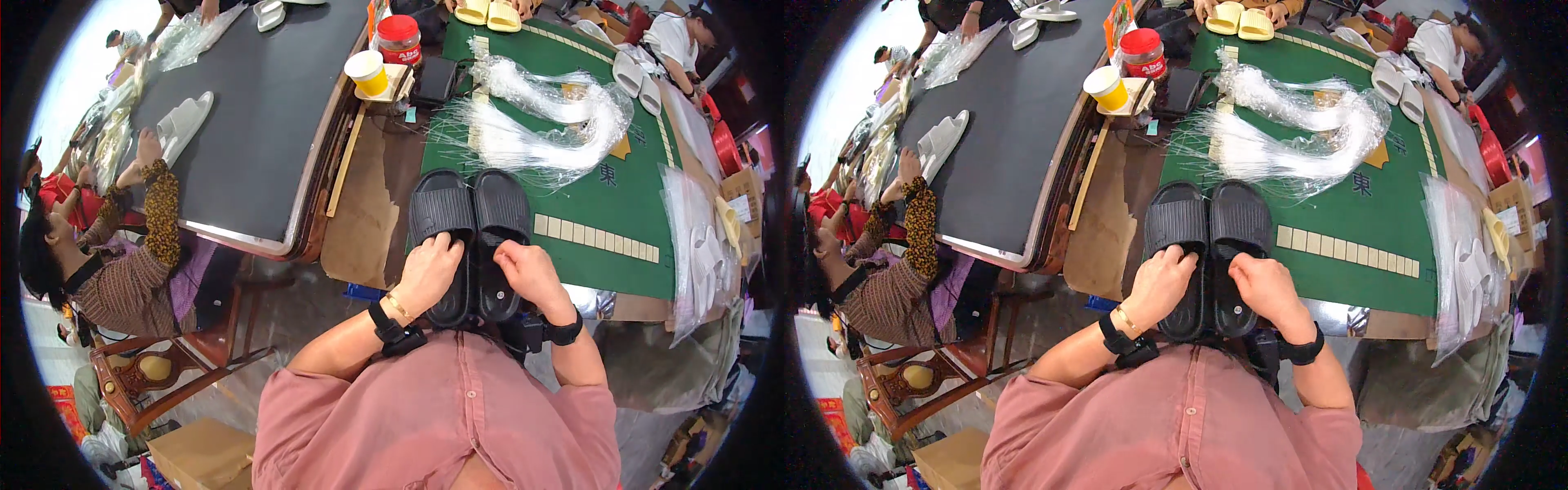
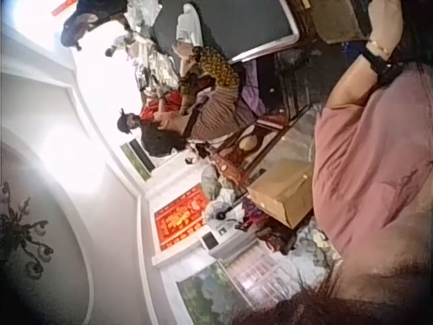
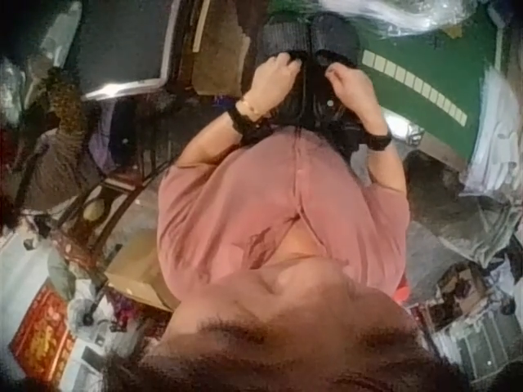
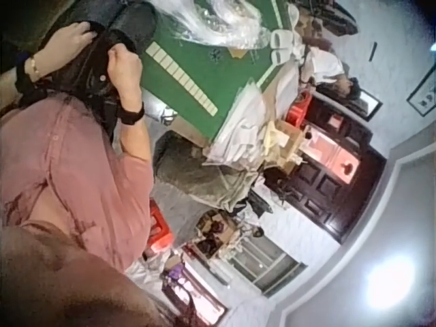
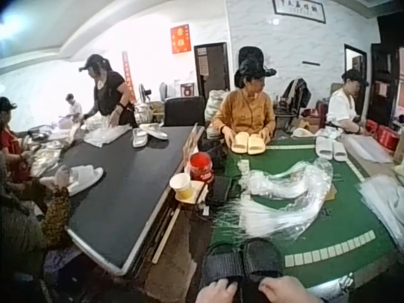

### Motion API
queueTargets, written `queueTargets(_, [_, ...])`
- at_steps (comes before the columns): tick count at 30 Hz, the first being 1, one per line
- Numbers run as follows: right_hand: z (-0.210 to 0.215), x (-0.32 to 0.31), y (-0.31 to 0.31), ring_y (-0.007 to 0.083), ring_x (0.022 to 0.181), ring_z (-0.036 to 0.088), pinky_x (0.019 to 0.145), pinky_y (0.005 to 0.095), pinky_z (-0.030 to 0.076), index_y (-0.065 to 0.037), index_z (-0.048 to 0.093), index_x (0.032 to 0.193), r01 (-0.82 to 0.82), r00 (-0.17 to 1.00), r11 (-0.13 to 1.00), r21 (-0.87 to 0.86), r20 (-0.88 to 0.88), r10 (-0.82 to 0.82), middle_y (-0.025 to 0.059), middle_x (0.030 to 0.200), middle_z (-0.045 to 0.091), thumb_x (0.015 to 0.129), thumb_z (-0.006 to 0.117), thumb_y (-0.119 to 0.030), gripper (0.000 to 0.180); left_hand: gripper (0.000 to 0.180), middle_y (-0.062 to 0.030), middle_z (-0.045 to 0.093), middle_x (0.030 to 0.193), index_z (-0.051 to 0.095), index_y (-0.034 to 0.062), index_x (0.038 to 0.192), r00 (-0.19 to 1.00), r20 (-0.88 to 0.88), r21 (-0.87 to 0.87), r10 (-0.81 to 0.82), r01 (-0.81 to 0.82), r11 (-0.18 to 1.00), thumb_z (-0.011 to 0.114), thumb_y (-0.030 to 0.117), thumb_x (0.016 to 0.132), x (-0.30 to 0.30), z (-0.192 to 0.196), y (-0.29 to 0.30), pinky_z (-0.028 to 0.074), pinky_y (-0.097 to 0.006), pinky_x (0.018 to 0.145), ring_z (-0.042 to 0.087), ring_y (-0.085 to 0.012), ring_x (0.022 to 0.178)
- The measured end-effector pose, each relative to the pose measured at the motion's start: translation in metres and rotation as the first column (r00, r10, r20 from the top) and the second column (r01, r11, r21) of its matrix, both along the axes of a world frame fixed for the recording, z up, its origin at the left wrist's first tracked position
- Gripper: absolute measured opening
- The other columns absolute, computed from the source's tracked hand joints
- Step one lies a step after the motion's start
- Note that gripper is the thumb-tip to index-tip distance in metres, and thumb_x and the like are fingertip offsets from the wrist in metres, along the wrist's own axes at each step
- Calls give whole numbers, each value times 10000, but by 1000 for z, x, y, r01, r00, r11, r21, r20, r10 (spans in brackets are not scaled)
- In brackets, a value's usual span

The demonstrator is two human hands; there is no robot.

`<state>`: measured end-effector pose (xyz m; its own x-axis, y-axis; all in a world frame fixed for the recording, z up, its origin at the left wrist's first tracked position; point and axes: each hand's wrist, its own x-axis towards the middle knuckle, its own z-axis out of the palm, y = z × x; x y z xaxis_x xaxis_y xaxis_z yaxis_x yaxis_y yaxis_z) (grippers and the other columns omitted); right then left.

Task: Inspecting and cleaning excess threads or defects from manufactured slippers.

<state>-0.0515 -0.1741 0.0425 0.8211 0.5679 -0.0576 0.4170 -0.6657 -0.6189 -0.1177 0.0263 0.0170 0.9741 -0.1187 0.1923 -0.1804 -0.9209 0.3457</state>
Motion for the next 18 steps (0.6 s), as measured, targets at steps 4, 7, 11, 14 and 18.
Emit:
queueTargets(4, [9, 3, -7, 369, 769, 652, 662, 431, 515, -58, 645, 929, 102, 992, 990, 98, -78, -95, 169, 805, 674, 891, 582, -188, 150, 138, -114, 576, 969, 603, 54, 909, 988, 113, 31, -101, 98, 995, 587, 80, 774, -2, 2, -2, 493, -367, 735, 587, -254, 914])
queueTargets(7, [9, 3, -8, 330, 728, 660, 645, 390, 510, -36, 650, 956, 118, 989, 980, 159, -105, -102, 142, 802, 680, 909, 570, -177, 168, 125, -110, 587, 985, 585, 48, 892, 970, 212, 25, -121, 118, 993, 587, 81, 772, -1, 3, -8, 469, -365, 758, 582, -257, 922])
queueTargets(11, [8, 5, -7, 129, 518, 525, 500, 265, 416, -8, 641, 925, 191, 970, 856, 480, -225, -91, -11, 632, 584, 978, 518, -204, 237, 154, -106, 611, 912, 587, 45, 947, 994, 68, -65, -86, 91, 994, 607, 73, 796, -4, 10, -12, 471, -372, 756, 597, -269, 873])
queueTargets(14, [19, 5, -12, 14, 483, 321, 428, 196, 253, -6, 617, 919, 505, 743, 632, 587, -669, 28, -84, 585, 407, 1018, 465, -245, 301, 202, -110, 611, 849, 596, 43, 1000, 992, 90, -372, -93, 120, 920, 640, 71, 805, -9, 18, -21, 484, -389, 737, 603, -282, 818])
queueTargets(18, [32, -5, 1, 11, 461, 257, 404, 202, 179, -12, 582, 928, 607, 647, 459, 649, -739, 188, -69, 571, 351, 1019, 467, -267, 294, 318, -129, 627, 809, 599, 22, 1140, 966, -68, -702, -248, 130, 700, 661, 106, 839, -10, 25, -37, 504, -361, 655, 629, -279, 732])
